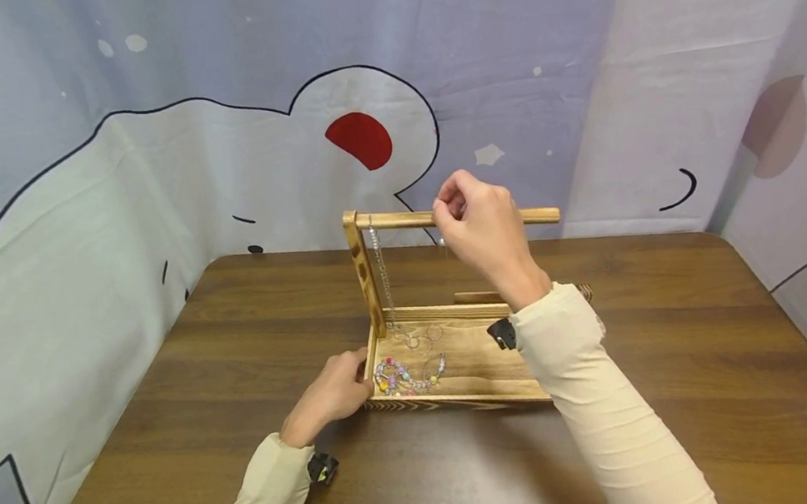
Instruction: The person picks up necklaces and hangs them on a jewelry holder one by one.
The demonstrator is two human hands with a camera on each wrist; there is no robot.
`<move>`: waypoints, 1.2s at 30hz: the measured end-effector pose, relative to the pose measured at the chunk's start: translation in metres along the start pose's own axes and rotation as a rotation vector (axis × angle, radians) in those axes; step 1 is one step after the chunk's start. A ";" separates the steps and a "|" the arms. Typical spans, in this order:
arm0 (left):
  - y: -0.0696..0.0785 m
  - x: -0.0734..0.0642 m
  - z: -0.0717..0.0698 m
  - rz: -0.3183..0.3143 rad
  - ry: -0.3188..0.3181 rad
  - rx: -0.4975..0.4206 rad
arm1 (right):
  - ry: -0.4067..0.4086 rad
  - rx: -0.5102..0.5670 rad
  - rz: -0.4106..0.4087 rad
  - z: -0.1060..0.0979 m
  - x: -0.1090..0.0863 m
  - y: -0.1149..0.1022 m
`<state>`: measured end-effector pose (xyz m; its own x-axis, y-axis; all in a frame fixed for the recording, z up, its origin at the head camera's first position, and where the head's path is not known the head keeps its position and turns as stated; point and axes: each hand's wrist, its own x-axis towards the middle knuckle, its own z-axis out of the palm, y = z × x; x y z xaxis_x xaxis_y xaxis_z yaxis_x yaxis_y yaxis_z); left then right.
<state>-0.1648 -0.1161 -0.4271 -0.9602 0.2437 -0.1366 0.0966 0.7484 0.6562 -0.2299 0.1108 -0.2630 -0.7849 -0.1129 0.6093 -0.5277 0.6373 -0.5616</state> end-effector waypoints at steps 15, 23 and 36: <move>0.003 -0.001 0.000 -0.022 -0.032 0.002 | -0.082 0.024 -0.006 0.018 0.004 -0.014; 0.004 -0.001 -0.001 -0.025 -0.024 0.017 | -0.110 0.022 -0.013 0.024 0.005 -0.019; 0.003 0.000 -0.002 -0.021 -0.028 0.029 | -0.106 -0.031 -0.047 0.031 0.003 -0.026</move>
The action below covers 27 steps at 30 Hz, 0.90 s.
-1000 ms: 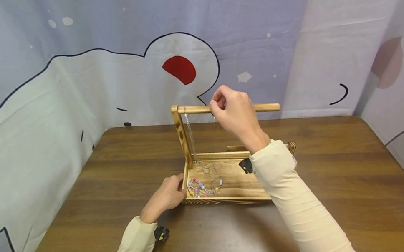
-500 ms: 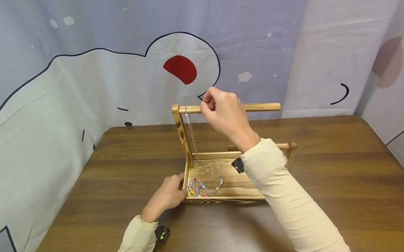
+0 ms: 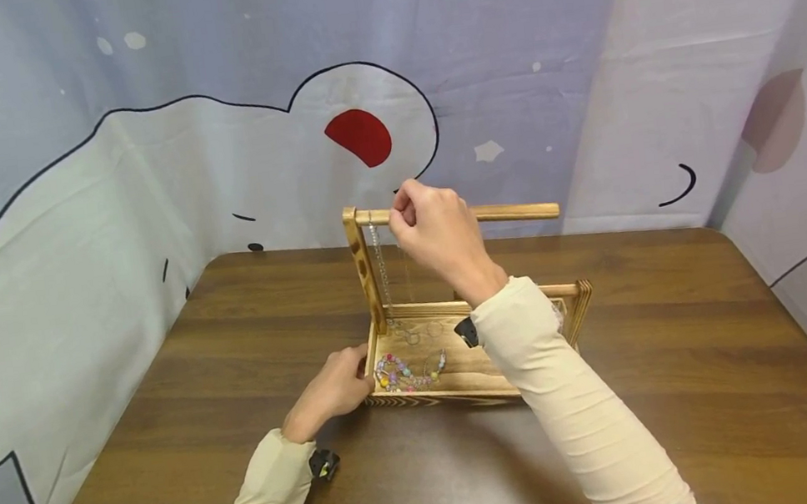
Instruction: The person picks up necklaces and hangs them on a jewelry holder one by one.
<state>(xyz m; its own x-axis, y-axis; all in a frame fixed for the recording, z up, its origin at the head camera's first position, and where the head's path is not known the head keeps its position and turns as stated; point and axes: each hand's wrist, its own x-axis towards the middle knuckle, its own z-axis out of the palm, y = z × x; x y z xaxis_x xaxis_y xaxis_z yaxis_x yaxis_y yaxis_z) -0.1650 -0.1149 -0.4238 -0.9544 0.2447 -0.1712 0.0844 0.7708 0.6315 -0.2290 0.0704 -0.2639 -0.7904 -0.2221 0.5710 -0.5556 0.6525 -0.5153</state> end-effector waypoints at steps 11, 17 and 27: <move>0.002 0.001 0.000 0.028 0.007 0.002 | 0.023 0.074 -0.088 0.000 -0.024 0.009; 0.002 0.000 -0.002 0.028 0.026 0.004 | -0.097 0.104 -0.123 0.005 -0.054 0.018; 0.002 -0.001 -0.001 0.008 0.026 -0.001 | -0.430 0.062 -0.029 0.026 -0.099 0.047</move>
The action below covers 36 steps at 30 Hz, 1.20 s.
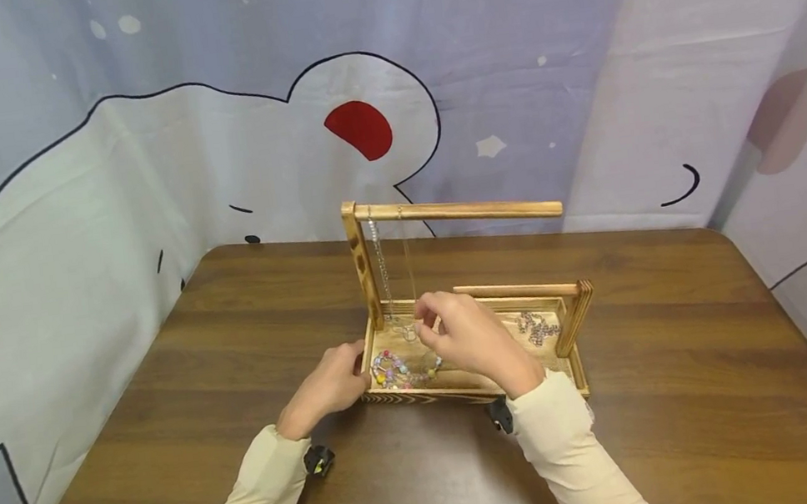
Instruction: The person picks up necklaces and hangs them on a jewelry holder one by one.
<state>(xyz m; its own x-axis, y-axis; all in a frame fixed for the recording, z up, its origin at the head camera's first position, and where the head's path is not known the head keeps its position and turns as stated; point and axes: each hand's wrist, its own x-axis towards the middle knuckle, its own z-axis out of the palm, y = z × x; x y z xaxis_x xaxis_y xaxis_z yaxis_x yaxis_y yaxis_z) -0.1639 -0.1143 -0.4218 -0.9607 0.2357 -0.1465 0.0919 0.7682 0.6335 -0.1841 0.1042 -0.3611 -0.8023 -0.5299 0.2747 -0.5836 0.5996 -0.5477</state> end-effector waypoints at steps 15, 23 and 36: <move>0.000 0.000 -0.003 0.017 0.010 0.021 | -0.226 -0.024 0.137 0.039 -0.018 0.037; 0.000 0.000 -0.002 0.031 0.010 0.028 | -0.249 -0.122 0.170 0.051 -0.023 0.043; -0.002 0.002 0.001 0.026 0.013 0.051 | -0.299 -0.117 0.227 0.053 -0.026 0.046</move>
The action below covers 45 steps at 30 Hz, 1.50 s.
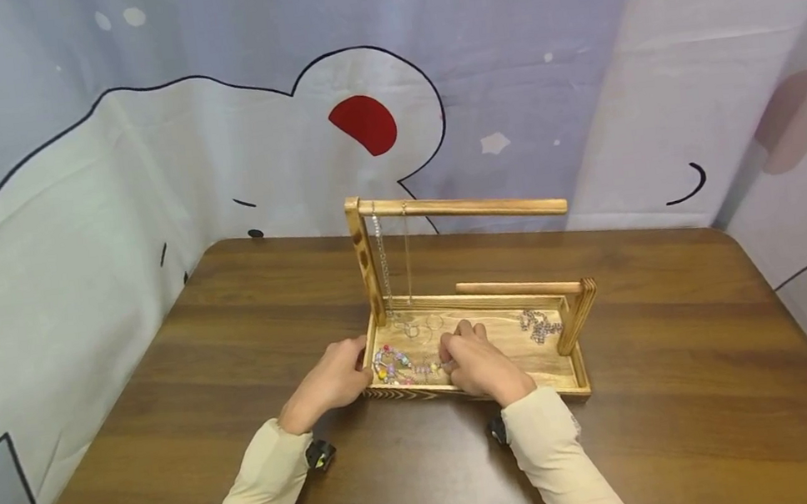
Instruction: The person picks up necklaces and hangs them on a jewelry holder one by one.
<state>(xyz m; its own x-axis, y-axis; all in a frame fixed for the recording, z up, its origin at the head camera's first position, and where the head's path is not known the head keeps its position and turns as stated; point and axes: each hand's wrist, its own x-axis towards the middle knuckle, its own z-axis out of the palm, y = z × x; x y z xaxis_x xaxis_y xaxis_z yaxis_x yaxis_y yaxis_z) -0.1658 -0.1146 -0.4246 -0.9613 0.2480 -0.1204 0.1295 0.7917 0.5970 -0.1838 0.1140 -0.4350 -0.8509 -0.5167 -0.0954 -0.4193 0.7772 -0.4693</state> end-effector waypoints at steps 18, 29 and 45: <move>0.000 0.001 0.000 0.016 0.003 0.016 | 0.093 0.175 -0.100 -0.015 0.000 -0.005; 0.000 0.001 -0.001 0.019 -0.002 0.008 | 0.169 0.205 -0.189 -0.025 -0.004 -0.015; 0.000 0.000 -0.001 -0.018 -0.012 0.004 | 0.377 0.124 -0.331 -0.053 -0.009 -0.035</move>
<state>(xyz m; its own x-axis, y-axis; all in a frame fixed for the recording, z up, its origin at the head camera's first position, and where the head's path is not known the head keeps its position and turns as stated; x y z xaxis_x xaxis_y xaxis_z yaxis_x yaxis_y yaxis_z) -0.1658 -0.1147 -0.4238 -0.9604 0.2405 -0.1404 0.1135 0.7983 0.5915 -0.1782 0.1105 -0.3714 -0.7438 -0.5444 0.3878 -0.6638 0.5337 -0.5239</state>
